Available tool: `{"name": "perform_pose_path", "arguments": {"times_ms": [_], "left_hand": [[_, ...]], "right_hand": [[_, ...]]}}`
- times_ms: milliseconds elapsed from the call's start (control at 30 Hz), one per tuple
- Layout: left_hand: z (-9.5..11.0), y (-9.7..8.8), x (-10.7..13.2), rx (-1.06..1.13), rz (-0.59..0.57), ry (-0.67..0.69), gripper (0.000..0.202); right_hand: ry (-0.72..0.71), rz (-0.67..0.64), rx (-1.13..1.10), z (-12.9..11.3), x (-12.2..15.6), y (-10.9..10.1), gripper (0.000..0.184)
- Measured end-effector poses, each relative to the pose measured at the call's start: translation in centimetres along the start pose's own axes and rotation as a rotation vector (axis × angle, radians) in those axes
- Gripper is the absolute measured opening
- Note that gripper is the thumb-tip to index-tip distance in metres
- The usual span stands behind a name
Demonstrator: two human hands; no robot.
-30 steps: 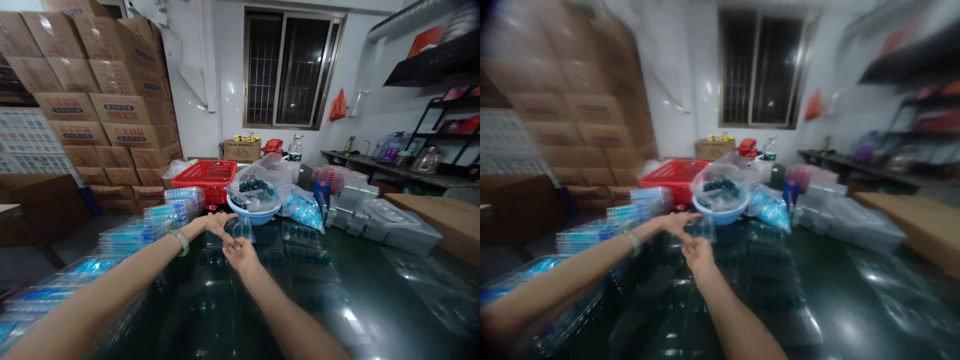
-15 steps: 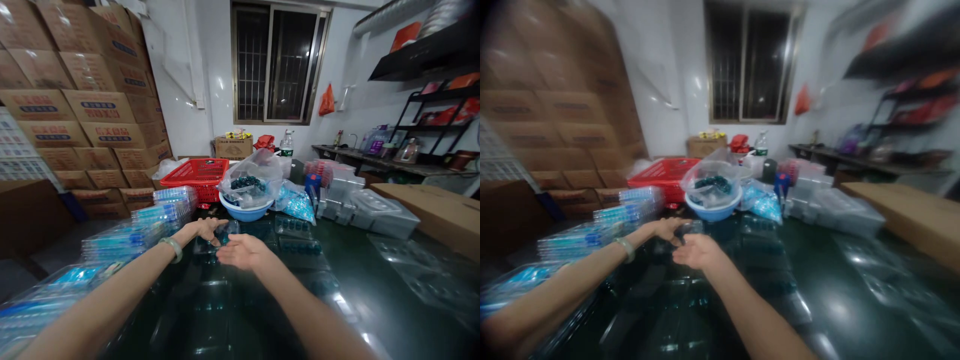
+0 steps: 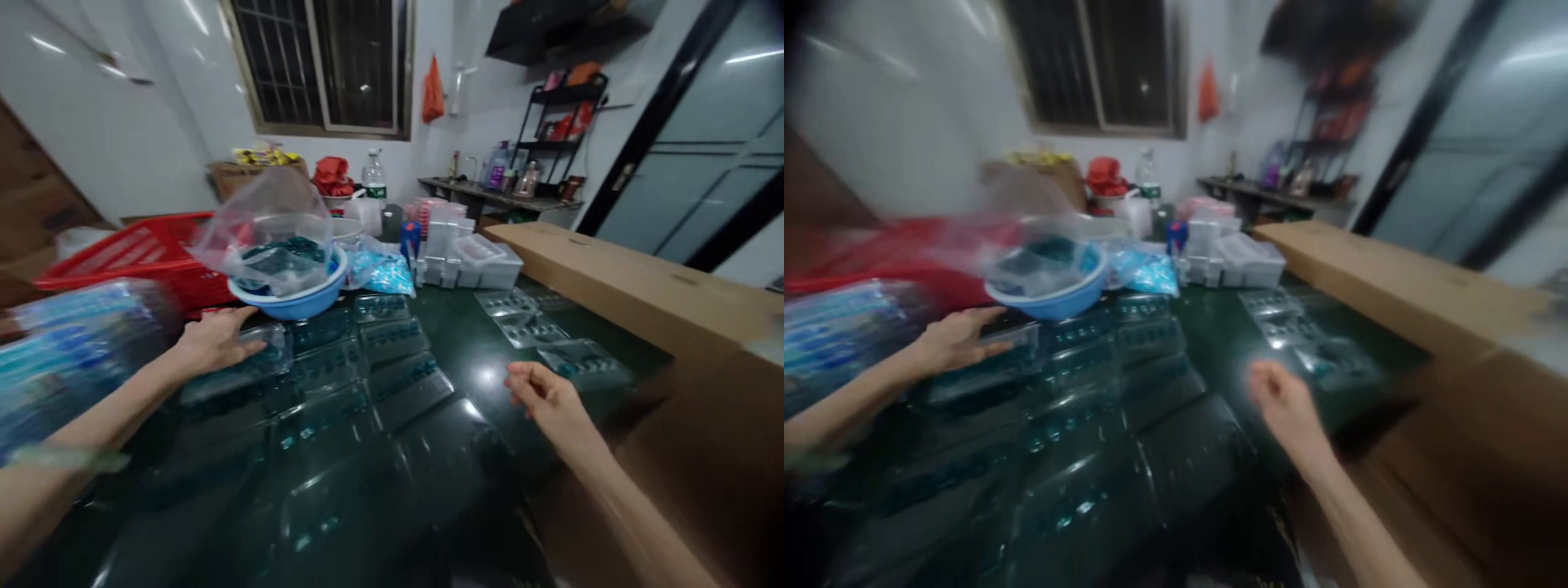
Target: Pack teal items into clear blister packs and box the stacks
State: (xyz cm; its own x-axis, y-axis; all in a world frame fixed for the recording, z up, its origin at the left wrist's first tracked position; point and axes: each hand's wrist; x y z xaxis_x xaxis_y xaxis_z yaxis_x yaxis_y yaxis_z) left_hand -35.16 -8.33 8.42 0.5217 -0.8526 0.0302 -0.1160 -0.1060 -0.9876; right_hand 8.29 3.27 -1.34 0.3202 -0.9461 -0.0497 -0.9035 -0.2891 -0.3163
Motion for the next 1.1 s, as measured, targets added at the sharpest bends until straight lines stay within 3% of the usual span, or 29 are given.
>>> {"name": "perform_pose_path", "arguments": {"times_ms": [67,100,200,267,333,467,567,633,733,833,1100], "left_hand": [[4.8,0.5,2.2,0.135,0.111,0.233,0.067],[7.7,0.9,3.9,0.222,0.091,0.372,0.067],[16.6,2.6,9.7,0.283,-0.148,0.675,0.071],[21.0,3.9,12.5,0.263,-0.221,0.781,0.083],[23.5,5.1,13.8,0.226,-0.258,0.792,0.093],[24.7,6.3,13.6,0.201,-0.240,0.782,0.098],[24.8,6.2,13.0,0.222,-0.225,0.768,0.103],[24.9,5.9,12.6,0.225,-0.252,0.746,0.103],[25.1,5.6,12.0,0.235,-0.256,0.743,0.103],[25.1,6.0,11.7,0.265,-0.239,0.775,0.108],[26.2,6.2,12.3,0.364,-0.268,0.810,0.116]], "right_hand": [[-0.039,0.063,0.331,2.0,1.6,-0.9,0.023],[-0.034,0.055,0.475,2.6,2.3,-0.8,0.021],[0.005,-0.034,0.773,3.0,3.5,0.4,0.017],[-0.003,-0.086,0.883,2.9,3.7,1.2,0.016],[-0.013,-0.120,0.948,3.1,3.7,1.5,0.014],[0.006,-0.146,0.964,4.3,4.0,0.7,0.012],[0.026,-0.099,0.908,5.1,4.3,0.2,0.004],[0.069,-0.072,0.894,5.1,4.2,0.2,0.012],[0.092,-0.100,0.952,4.9,3.7,0.2,0.005],[0.051,-0.146,0.973,5.1,3.9,-0.2,0.011],[0.023,-0.189,0.506,4.8,5.2,-4.2,0.019]]}}
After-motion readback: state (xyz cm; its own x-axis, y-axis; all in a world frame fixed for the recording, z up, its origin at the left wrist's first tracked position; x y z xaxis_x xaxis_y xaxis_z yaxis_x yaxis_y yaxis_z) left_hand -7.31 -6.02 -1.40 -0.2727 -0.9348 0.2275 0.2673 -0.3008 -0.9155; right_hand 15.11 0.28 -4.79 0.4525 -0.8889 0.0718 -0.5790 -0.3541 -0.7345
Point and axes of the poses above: each hand's wrist, its own x-axis away from the middle knuckle, its own y-axis out of the palm, z = x × y, and after that the axes turned 3 degrees about -z, right-handed
